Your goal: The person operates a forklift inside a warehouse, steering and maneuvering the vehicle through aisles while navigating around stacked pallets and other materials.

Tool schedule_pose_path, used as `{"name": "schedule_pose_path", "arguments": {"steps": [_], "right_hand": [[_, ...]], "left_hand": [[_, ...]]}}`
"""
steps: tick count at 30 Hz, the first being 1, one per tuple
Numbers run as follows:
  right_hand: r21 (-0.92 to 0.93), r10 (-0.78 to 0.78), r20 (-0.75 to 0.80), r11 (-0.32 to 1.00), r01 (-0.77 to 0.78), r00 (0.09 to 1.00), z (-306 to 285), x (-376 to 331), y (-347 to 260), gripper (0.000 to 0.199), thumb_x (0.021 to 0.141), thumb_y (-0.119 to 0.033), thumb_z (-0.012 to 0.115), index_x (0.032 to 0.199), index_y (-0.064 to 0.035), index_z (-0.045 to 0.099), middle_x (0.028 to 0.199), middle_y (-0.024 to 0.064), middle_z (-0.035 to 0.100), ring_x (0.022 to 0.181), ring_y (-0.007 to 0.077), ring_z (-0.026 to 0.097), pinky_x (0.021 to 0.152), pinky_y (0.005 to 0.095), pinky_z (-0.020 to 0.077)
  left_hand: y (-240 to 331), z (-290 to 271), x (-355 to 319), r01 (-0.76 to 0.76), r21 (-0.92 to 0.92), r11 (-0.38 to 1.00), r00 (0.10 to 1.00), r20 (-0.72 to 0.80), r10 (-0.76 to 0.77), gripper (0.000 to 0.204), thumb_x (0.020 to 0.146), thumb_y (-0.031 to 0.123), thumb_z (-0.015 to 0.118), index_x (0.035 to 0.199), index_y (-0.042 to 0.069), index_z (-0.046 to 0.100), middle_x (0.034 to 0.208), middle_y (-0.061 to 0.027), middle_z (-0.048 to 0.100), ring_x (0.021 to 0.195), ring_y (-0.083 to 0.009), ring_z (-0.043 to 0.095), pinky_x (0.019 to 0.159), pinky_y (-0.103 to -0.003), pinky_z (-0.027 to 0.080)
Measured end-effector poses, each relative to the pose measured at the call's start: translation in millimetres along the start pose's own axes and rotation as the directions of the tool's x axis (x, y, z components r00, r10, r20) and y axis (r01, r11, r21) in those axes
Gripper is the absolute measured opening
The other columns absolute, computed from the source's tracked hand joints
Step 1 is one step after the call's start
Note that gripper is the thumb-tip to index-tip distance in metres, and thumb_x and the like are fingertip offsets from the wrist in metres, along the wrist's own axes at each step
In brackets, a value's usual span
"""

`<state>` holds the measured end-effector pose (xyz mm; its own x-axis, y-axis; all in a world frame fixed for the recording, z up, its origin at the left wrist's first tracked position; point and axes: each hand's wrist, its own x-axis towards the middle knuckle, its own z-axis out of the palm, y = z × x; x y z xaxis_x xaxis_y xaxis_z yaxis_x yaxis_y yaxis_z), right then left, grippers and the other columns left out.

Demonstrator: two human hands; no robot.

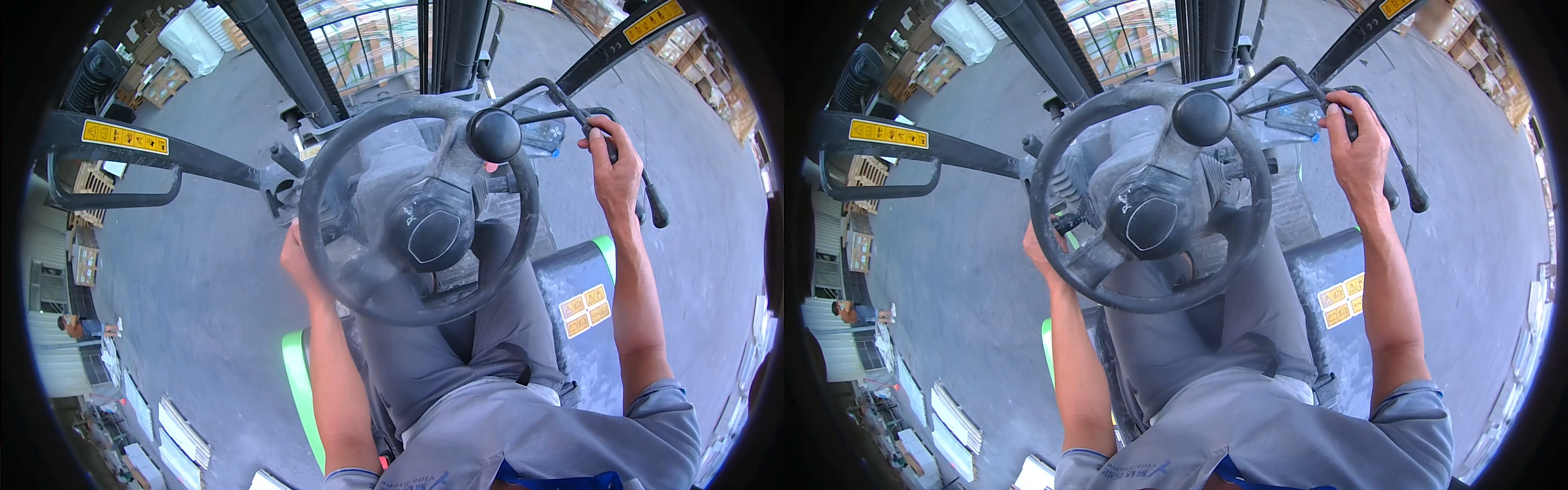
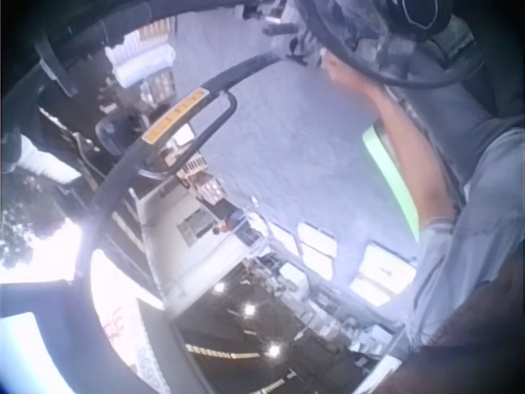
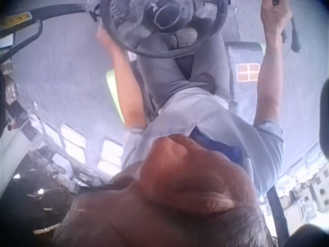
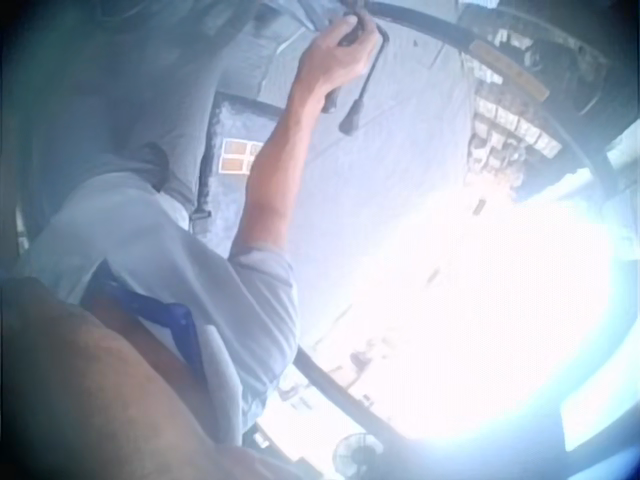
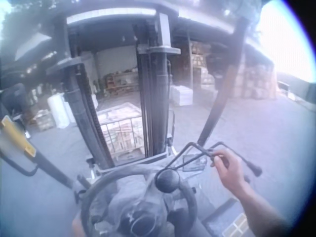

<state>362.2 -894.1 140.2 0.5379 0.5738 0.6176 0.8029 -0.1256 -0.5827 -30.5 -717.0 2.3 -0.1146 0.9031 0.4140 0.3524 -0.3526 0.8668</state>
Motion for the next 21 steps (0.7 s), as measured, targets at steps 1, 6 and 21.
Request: {"name": "schedule_pose_path", "arguments": {"steps": [1,6,21], "right_hand": [[-0.004,-0.002,0.003,1.000,0.002,1.000,0,0,1,0.018,0.100,-0.007,0.062,0.115,0.0007,0.070,0.102,0.0127,0.072,0.088,0.0188,0.076,0.079,0.0294,0.0575],[-0.006,0.017,0.004,1.000,-0.017,1.000,0,2,7,0.023,0.104,-0.014,0.060,0.122,-0.0049,0.071,0.089,0.0084,0.077,0.090,0.0137,0.072,0.083,0.0287,0.0524],[-0.050,-0.035,0.043,0.998,0.037,0.998,-7,-22,7,0.022,0.099,-0.010,0.065,0.118,-0.0006,0.068,0.103,0.0146,0.073,0.094,0.0216,0.072,0.084,0.0343,0.0551]], "left_hand": [[0,1,0,-0.004,-0.027,1.000,1.000,-0.007,0.004,0.051,0.109,0.039,0.050,0.087,-0.004,0.064,0.063,-0.0066,0.051,0.063,-0.0150,0.043,0.058,-0.038,0.039],[-1,2,0,-0.041,-0.036,0.998,0.999,-0.021,0.040,0.047,0.109,0.036,0.050,0.089,-0.004,0.066,0.064,-0.0081,0.055,0.062,-0.0150,0.046,0.058,-0.038,0.041],[2,7,0,0.036,-0.055,0.998,0.999,-0.038,-0.038,0.049,0.109,0.037,0.047,0.083,-0.002,0.062,0.067,-0.0062,0.054,0.067,-0.0161,0.045,0.062,-0.038,0.039]]}}
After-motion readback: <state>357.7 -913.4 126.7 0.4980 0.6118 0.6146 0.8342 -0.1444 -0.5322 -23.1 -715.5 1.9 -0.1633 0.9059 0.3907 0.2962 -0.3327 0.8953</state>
